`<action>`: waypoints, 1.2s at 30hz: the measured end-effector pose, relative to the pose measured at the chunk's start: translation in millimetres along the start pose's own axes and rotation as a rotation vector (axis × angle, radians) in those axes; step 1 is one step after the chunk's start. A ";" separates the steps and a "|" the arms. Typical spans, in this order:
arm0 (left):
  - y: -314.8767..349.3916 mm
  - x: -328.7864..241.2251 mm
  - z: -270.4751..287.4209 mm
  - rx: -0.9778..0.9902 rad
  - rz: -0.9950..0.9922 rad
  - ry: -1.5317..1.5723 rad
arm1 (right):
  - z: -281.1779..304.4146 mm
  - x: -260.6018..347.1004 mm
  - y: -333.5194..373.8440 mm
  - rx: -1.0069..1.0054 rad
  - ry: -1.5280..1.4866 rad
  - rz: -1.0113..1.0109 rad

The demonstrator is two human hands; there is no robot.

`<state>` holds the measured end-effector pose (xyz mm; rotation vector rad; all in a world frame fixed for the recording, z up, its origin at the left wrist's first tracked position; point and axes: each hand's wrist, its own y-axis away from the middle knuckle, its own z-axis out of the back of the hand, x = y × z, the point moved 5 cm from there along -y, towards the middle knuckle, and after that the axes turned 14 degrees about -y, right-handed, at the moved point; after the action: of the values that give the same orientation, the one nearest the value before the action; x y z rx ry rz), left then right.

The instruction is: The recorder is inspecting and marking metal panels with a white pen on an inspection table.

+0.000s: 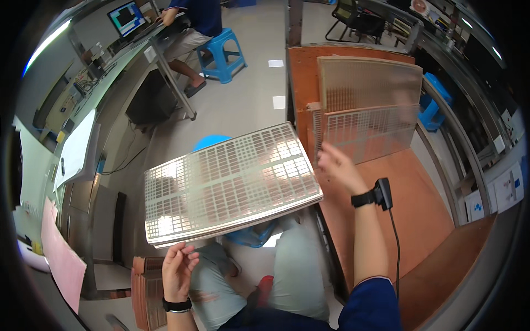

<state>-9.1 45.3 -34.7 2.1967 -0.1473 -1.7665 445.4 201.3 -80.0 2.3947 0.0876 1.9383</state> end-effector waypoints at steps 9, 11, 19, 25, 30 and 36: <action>11.7 32.8 1.7 0.197 0.132 0.059 | -22.9 -42.7 22.7 -0.003 0.108 0.009; 20.6 35.4 -4.5 0.238 0.156 0.036 | -25.8 -41.3 18.8 0.010 0.076 -0.008; 44.9 68.6 -16.5 0.413 0.174 0.058 | -14.3 -32.6 14.7 -0.120 0.219 -0.046; 53.1 80.9 -0.9 0.343 0.159 0.098 | -41.5 5.8 69.5 -0.150 0.109 -0.060; 47.2 76.5 -18.4 0.255 0.102 0.245 | -72.4 7.6 157.1 -0.056 -0.218 -0.107; 58.0 66.1 -47.0 0.117 -0.043 0.700 | -148.6 -10.6 219.0 0.235 -0.360 -0.132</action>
<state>58.4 -19.2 -69.8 2.7702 -0.0382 -0.9301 299.3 -16.2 -41.5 2.7629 0.4647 1.4869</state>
